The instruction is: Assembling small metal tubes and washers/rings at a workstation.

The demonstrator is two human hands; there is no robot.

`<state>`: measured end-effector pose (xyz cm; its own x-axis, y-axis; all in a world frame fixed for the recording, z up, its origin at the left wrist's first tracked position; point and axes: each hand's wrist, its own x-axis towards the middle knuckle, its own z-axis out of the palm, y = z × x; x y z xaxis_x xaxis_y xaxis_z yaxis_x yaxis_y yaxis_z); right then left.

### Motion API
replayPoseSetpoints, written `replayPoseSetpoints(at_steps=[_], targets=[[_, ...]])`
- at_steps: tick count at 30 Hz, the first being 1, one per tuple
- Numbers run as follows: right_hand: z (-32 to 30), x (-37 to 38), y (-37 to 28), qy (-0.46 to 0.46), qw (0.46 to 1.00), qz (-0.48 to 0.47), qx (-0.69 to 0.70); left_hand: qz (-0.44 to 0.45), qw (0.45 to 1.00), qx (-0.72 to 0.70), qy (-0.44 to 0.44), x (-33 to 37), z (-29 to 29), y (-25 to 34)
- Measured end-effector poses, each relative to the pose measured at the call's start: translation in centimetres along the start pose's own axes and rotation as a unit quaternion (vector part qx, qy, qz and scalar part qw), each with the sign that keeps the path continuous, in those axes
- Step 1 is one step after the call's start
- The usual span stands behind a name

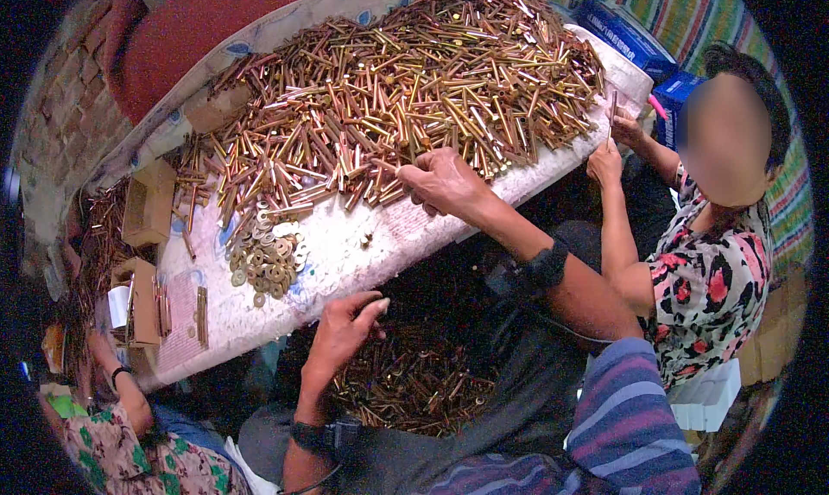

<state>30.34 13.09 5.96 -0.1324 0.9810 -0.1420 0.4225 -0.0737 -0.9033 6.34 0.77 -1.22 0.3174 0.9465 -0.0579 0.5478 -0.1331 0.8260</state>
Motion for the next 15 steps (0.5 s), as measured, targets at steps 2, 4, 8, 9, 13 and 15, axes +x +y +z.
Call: replayPoseSetpoints(at_steps=[2,4,8,9,13,15], targets=[[0.6,-1.2,-0.9,-0.024,0.999,0.004,0.029,-0.115,0.975,-0.188,-0.028,0.3,-0.7,1.3],[1.9,-2.7,-2.8,-0.066,0.996,0.022,0.063,-0.129,0.96,-0.249,-0.021,0.4,-0.9,1.5],[4.9,-3.9,-1.6,-0.185,0.979,-0.052,0.07,-0.129,0.933,-0.336,0.015,0.8,-1.3,1.2],[5.7,-4.3,-1.8,-0.202,0.976,-0.075,0.04,-0.099,0.913,-0.394,0.049,1.0,-1.1,0.8],[7.5,-5.3,-2.9,-0.239,0.952,-0.166,-0.09,-0.08,0.861,-0.487,0.122,0.8,-1.7,0.3],[8.0,-4.7,-3.0,-0.269,0.945,-0.157,-0.098,-0.064,0.838,-0.518,0.162,0.6,-2.1,-0.4]])
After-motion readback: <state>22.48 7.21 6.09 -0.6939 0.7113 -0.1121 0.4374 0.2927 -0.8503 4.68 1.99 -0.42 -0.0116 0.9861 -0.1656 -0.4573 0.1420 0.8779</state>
